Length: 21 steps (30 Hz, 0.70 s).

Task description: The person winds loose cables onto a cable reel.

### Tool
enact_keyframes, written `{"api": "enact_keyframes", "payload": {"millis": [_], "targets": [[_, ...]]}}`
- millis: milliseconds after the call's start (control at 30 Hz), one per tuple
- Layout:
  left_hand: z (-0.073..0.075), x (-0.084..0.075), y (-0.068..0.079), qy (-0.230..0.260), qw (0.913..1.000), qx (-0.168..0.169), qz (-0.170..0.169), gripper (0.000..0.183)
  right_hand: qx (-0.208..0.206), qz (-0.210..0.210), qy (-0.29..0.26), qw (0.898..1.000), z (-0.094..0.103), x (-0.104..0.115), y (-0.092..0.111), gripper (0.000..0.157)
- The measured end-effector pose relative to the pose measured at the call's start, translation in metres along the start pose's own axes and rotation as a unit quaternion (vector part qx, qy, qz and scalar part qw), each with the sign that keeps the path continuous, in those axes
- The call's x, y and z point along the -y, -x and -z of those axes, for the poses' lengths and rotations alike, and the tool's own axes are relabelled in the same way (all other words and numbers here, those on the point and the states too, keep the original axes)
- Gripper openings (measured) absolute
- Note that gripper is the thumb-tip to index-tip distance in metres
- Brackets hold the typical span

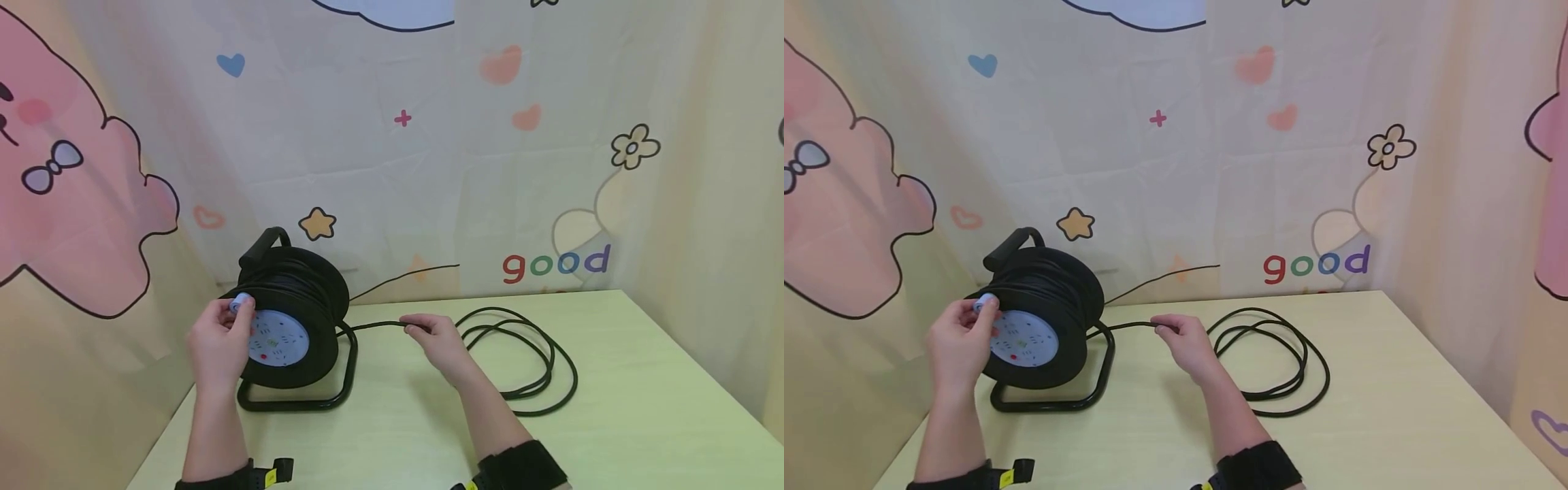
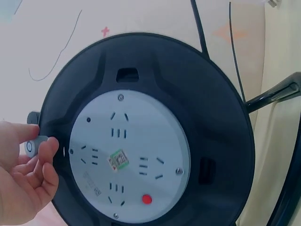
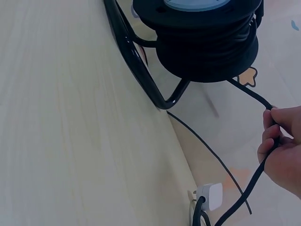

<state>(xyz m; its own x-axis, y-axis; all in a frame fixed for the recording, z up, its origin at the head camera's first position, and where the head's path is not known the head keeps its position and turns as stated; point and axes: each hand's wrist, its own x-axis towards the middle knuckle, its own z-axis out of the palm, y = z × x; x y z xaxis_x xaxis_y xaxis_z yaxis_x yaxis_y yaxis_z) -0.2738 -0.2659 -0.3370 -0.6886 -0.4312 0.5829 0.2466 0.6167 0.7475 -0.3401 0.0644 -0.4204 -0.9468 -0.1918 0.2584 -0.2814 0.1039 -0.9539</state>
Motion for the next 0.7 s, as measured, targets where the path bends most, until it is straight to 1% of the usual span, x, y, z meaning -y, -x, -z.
{"api": "enact_keyframes", "payload": {"millis": [100, 267, 467, 567, 700], "targets": [[-0.002, -0.007, 0.003, -0.026, 0.9995, -0.003, -0.016, 0.040, 0.010, 0.002, 0.009, 1.000, -0.003, 0.002, -0.003, 0.026], [-0.006, -0.016, 0.009, -0.042, 0.9980, -0.004, -0.048, 0.038, 0.024, 0.003, 0.027, 0.999, -0.009, 0.007, -0.008, 0.026], [-0.013, -0.021, 0.015, -0.092, 0.9919, -0.002, -0.088, 0.039, 0.042, 0.008, 0.044, 0.998, -0.018, 0.012, -0.013, 0.026], [-0.016, -0.024, 0.018, -0.104, 0.9895, 0.003, -0.100, 0.042, 0.045, 0.005, 0.055, 0.997, -0.022, 0.012, -0.016, 0.025], [-0.021, -0.027, 0.021, -0.108, 0.9884, 0.006, -0.106, 0.045, 0.053, 0.010, 0.073, 0.996, -0.028, 0.011, -0.020, 0.024]]}}
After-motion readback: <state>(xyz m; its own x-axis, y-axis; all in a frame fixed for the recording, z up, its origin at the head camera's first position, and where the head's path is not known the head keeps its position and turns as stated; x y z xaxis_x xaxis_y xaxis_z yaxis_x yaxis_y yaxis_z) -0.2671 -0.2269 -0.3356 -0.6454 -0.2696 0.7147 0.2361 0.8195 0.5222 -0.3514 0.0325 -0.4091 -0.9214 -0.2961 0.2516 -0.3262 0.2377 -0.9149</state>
